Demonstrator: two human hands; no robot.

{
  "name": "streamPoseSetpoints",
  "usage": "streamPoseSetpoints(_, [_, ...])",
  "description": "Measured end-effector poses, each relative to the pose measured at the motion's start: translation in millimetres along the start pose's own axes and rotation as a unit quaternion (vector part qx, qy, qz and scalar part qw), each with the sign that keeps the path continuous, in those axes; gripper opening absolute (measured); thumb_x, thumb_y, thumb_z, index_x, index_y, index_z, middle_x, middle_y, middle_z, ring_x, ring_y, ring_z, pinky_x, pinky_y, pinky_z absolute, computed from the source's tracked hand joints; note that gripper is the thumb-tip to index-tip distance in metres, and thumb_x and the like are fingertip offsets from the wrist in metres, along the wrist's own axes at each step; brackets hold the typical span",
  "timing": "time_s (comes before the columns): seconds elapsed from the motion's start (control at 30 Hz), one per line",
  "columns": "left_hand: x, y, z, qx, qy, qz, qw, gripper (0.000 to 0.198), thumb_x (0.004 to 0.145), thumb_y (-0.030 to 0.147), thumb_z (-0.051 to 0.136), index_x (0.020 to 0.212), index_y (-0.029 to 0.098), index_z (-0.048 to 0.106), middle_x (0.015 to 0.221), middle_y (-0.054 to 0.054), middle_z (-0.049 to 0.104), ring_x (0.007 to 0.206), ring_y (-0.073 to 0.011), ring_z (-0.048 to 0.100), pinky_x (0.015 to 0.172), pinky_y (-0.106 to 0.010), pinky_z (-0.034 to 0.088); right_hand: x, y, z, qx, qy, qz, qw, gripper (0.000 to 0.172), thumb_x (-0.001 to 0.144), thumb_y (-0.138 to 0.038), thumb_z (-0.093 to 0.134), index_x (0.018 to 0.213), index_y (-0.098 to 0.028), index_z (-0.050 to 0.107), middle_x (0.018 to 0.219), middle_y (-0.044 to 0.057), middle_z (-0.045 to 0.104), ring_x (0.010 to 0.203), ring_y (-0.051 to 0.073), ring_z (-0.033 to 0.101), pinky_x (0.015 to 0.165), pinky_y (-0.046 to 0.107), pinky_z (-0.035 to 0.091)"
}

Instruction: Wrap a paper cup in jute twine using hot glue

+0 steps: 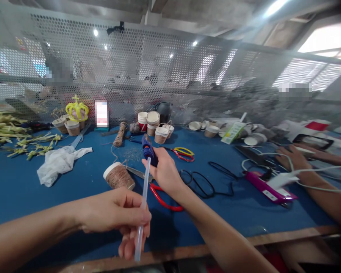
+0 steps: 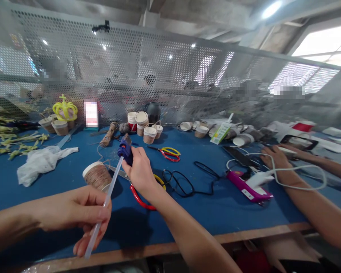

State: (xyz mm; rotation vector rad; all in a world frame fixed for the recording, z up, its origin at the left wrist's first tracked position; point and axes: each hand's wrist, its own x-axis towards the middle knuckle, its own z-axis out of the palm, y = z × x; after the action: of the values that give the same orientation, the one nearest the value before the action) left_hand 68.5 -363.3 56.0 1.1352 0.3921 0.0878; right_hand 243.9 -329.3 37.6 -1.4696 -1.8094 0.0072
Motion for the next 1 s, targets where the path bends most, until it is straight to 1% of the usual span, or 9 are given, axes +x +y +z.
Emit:
streamPoseSetpoints(0.1, [1.8,1.2,1.8,-0.011,0.008,-0.002,1.000,0.034,0.074,0.045,0.060,0.065,0.012,0.055,0.046,0.001,0.058,0.030,-0.0057,0.047,0.035,-0.016,0.038,-0.5,-0.8,-0.4,-0.008,-0.002,-0.013,1.000,0.019,0.073,-0.017,0.055,0.092,-0.015,0.056,0.082,0.007,0.054,0.077,0.019,0.053,0.072,0.031,0.044])
streamPoseSetpoints(0.27, [3.4,0.8,1.8,-0.040,0.019,0.007,0.999,0.033,0.072,0.044,0.063,0.064,0.012,0.055,0.046,0.001,0.059,0.031,-0.0067,0.049,0.033,-0.016,0.036,-0.3,-0.1,0.7,-0.010,-0.002,-0.008,1.000,0.022,0.073,-0.018,0.056,0.095,-0.015,0.056,0.084,0.007,0.053,0.078,0.020,0.053,0.075,0.033,0.044])
streamPoseSetpoints(0.43, [3.5,-2.2,2.4,-0.074,0.018,0.011,0.997,0.031,0.074,0.040,0.061,0.063,0.012,0.055,0.046,-0.001,0.060,0.033,-0.0067,0.051,0.032,-0.014,0.034,-1.5,-0.8,1.9,-0.009,-0.002,-0.007,1.000,0.024,0.074,-0.017,0.056,0.098,-0.015,0.056,0.085,0.008,0.052,0.080,0.021,0.053,0.076,0.034,0.044])
streamPoseSetpoints(0.6, [7.6,-2.2,4.4,-0.107,0.023,0.025,0.994,0.025,0.074,0.036,0.062,0.068,0.013,0.055,0.050,-0.002,0.063,0.033,-0.0069,0.052,0.032,-0.013,0.035,-2.6,-0.5,3.1,-0.020,0.000,-0.019,1.000,0.026,0.075,-0.016,0.054,0.101,-0.012,0.055,0.088,0.009,0.051,0.083,0.022,0.052,0.079,0.035,0.043])
streamPoseSetpoints(0.7, [12.9,-0.6,1.6,-0.121,0.070,0.052,0.989,0.024,0.074,0.035,0.063,0.069,0.013,0.054,0.052,-0.002,0.064,0.034,-0.0068,0.052,0.032,-0.013,0.036,-4.0,-0.4,4.0,-0.011,-0.003,-0.023,1.000,0.029,0.075,-0.015,0.053,0.103,-0.009,0.054,0.089,0.010,0.051,0.083,0.022,0.052,0.079,0.035,0.044])
streamPoseSetpoints(0.8, [17.9,0.2,-4.2,-0.134,0.127,0.089,0.979,0.029,0.077,0.039,0.058,0.067,0.011,0.055,0.047,-0.002,0.061,0.032,-0.0054,0.048,0.032,-0.012,0.035,-6.6,-2.1,5.3,0.005,-0.005,-0.022,1.000,0.034,0.073,-0.013,0.051,0.106,-0.011,0.052,0.092,0.010,0.051,0.085,0.022,0.052,0.079,0.036,0.044])
streamPoseSetpoints(0.87, [20.2,-0.4,-7.2,-0.132,0.144,0.104,0.975,0.029,0.078,0.039,0.057,0.071,0.011,0.056,0.047,-0.002,0.061,0.031,-0.0050,0.047,0.031,-0.012,0.033,-8.5,-3.6,6.4,0.011,-0.007,-0.019,1.000,0.036,0.072,-0.012,0.050,0.108,-0.013,0.051,0.093,0.010,0.051,0.085,0.022,0.052,0.079,0.036,0.045])
streamPoseSetpoints(1.0, [21.9,-2.8,-7.9,-0.125,0.164,0.121,0.971,0.026,0.076,0.036,0.061,0.075,0.011,0.057,0.049,-0.001,0.061,0.032,-0.0043,0.047,0.033,-0.012,0.031,-10.9,-4.5,8.4,0.012,-0.005,-0.025,1.000,0.038,0.072,-0.012,0.048,0.109,-0.012,0.050,0.094,0.011,0.050,0.085,0.023,0.052,0.079,0.037,0.045])
